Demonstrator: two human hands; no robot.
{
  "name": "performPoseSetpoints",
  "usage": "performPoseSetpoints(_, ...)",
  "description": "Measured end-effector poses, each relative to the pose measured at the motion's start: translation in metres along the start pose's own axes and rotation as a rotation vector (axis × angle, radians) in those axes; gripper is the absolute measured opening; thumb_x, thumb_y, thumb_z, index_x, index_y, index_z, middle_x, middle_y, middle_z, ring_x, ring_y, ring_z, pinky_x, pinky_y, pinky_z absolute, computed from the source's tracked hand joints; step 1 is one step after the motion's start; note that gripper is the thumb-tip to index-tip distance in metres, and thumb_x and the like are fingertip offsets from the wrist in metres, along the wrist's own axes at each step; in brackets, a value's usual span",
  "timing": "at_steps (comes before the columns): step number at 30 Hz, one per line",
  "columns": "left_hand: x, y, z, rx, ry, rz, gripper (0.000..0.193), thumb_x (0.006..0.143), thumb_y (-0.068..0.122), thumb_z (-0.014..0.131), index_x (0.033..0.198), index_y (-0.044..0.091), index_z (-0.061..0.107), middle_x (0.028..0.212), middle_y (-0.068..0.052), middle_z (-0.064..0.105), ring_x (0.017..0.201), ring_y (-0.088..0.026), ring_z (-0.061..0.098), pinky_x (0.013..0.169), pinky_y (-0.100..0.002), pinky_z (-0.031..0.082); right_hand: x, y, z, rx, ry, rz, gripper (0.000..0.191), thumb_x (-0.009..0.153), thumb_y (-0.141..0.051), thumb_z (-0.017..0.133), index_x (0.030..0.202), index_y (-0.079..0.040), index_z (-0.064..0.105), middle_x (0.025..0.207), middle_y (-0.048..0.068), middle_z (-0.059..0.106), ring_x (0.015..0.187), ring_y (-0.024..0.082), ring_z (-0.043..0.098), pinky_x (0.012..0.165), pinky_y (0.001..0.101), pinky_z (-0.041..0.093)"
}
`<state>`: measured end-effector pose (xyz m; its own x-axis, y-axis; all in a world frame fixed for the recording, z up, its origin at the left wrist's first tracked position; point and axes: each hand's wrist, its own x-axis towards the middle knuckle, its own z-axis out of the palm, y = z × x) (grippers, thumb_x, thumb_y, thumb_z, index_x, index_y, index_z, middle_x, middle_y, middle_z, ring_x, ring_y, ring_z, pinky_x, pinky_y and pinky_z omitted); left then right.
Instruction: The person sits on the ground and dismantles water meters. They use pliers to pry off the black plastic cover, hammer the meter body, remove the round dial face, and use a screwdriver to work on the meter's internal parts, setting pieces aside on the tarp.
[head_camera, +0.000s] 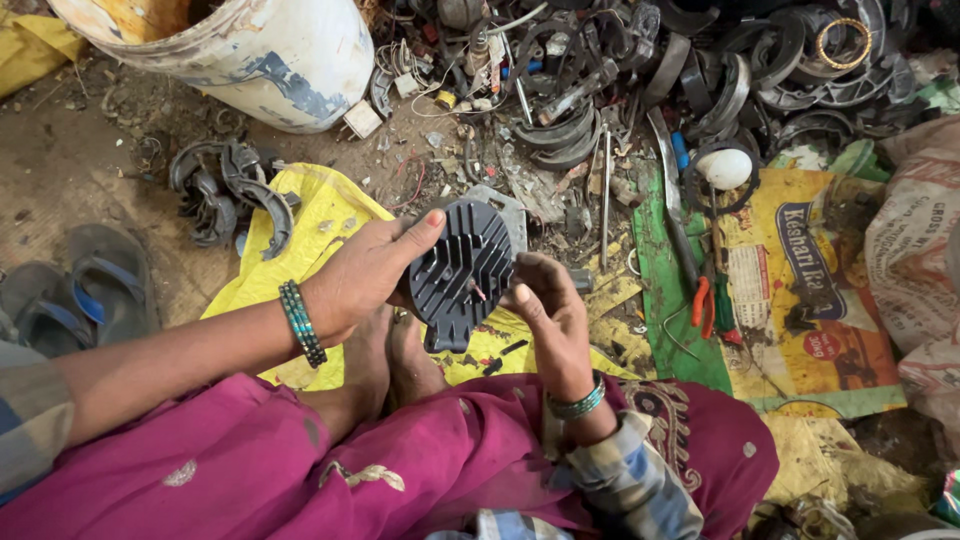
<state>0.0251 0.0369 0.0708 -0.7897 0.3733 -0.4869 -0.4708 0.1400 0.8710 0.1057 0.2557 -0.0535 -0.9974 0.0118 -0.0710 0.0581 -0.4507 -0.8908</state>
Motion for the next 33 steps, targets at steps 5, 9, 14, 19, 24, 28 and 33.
performPoseSetpoints(5, 0.002, -0.010, 0.008, 0.001, -0.012, -0.050, 0.058, 0.101, 0.049, 0.050, 0.116, -0.002, 0.071, 0.099, -0.002, 0.074, 0.084, -0.006, 0.067, 0.077, -0.025, 0.056, -0.008, -0.011, 0.005, -0.228, -0.036, -0.154, 0.056, 0.093, -0.012, 0.076, 0.140, 0.001, 0.049, 0.139, 0.013, 0.057, 0.124, 0.019, 0.060, 0.104, 0.0343, 0.053)
performPoseSetpoints(9, 0.000, -0.007, 0.010, 0.000, -0.034, -0.042, 0.057, 0.100, 0.050, 0.049, 0.116, -0.001, 0.070, 0.098, -0.003, 0.074, 0.083, -0.007, 0.067, 0.076, -0.026, 0.056, -0.010, -0.012, 0.007, -0.337, 0.016, -0.309, 0.049, 0.092, -0.006, 0.079, 0.134, -0.002, 0.054, 0.144, 0.013, 0.053, 0.122, 0.021, 0.063, 0.101, 0.0337, 0.058)
performPoseSetpoints(14, -0.003, 0.000, 0.009, -0.049, -0.030, -0.023, 0.059, 0.102, 0.050, 0.048, 0.115, -0.004, 0.071, 0.099, -0.004, 0.075, 0.085, -0.008, 0.068, 0.080, -0.027, 0.056, -0.012, -0.017, 0.007, -0.909, 0.055, -0.738, 0.034, 0.087, 0.001, 0.079, 0.118, -0.007, 0.067, 0.139, 0.017, 0.058, 0.121, 0.028, 0.068, 0.102, 0.0357, 0.060)
performPoseSetpoints(19, -0.004, 0.004, 0.007, 0.003, -0.019, 0.011, 0.058, 0.102, 0.048, 0.048, 0.118, -0.003, 0.071, 0.103, -0.003, 0.075, 0.089, -0.006, 0.067, 0.082, -0.025, 0.055, -0.013, -0.020, 0.015, -0.971, 0.047, -0.748, 0.036, 0.090, 0.001, 0.078, 0.124, -0.004, 0.067, 0.142, 0.019, 0.057, 0.117, 0.031, 0.071, 0.096, 0.0358, 0.063)
performPoseSetpoints(24, -0.001, -0.004, 0.005, -0.011, -0.022, 0.015, 0.054, 0.102, 0.044, 0.049, 0.121, -0.002, 0.070, 0.101, -0.003, 0.074, 0.087, -0.007, 0.067, 0.080, -0.025, 0.056, -0.017, -0.031, 0.022, -1.067, 0.049, -0.707, 0.036, 0.088, -0.002, 0.078, 0.122, -0.005, 0.067, 0.140, 0.020, 0.057, 0.115, 0.031, 0.071, 0.093, 0.0367, 0.062)
performPoseSetpoints(28, 0.004, -0.011, 0.005, 0.066, -0.072, 0.090, 0.053, 0.104, 0.043, 0.050, 0.125, -0.002, 0.069, 0.099, -0.002, 0.072, 0.085, -0.006, 0.065, 0.078, -0.025, 0.055, -0.020, -0.035, 0.026, -1.031, 0.026, -0.633, 0.033, 0.088, -0.003, 0.079, 0.119, -0.005, 0.067, 0.141, 0.020, 0.056, 0.114, 0.031, 0.072, 0.091, 0.0364, 0.061)
performPoseSetpoints(33, 0.004, -0.014, 0.006, 0.114, -0.095, 0.121, 0.054, 0.103, 0.044, 0.050, 0.129, 0.000, 0.067, 0.103, 0.001, 0.072, 0.089, -0.003, 0.062, 0.081, -0.023, 0.054, -0.016, -0.034, 0.025, -0.944, -0.010, -0.597, 0.028, 0.088, -0.003, 0.079, 0.113, -0.004, 0.066, 0.140, 0.018, 0.056, 0.115, 0.030, 0.069, 0.096, 0.0378, 0.058)
